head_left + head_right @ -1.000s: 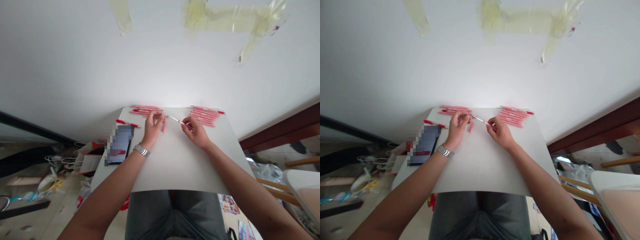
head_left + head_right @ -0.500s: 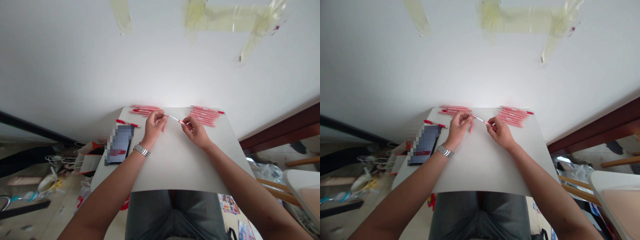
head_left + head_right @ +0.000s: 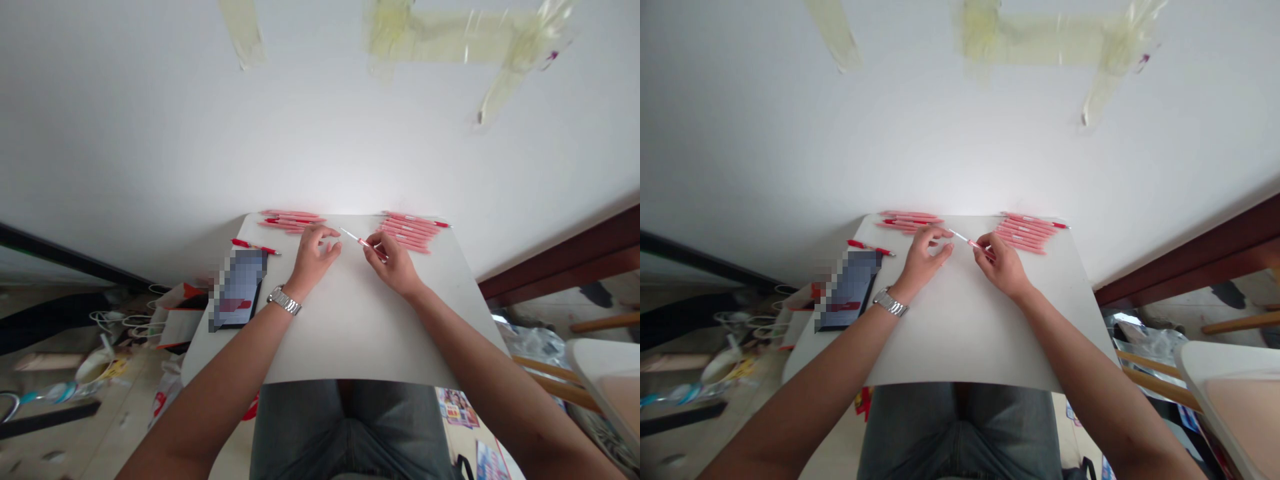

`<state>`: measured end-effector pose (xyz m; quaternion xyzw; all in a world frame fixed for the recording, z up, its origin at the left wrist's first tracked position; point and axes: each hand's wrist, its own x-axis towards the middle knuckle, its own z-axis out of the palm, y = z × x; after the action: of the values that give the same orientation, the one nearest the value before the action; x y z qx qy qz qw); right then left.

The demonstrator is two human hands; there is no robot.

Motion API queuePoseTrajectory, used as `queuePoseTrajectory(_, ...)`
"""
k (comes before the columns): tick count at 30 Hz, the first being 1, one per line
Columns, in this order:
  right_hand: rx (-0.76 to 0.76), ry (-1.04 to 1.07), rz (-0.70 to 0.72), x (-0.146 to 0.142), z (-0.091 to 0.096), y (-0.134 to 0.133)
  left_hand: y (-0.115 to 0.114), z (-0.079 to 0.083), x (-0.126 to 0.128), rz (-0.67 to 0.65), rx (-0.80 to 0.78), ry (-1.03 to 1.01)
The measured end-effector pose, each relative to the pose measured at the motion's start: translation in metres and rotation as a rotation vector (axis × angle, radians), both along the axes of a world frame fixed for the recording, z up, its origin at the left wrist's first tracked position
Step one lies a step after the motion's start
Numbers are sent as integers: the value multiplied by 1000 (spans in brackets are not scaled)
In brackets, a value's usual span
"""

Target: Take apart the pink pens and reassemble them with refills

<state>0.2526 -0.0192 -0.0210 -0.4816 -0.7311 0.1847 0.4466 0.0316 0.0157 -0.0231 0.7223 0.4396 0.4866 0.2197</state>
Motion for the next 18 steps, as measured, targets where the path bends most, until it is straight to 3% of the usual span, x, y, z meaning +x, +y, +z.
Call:
queuePoseTrajectory(6,7,-9,-20,0,0,0,0,-1,-1,82,40,149)
queuePoseTrajectory(18,-7,-17,-26,0,1,0,-3,-2,-4,91,23,306)
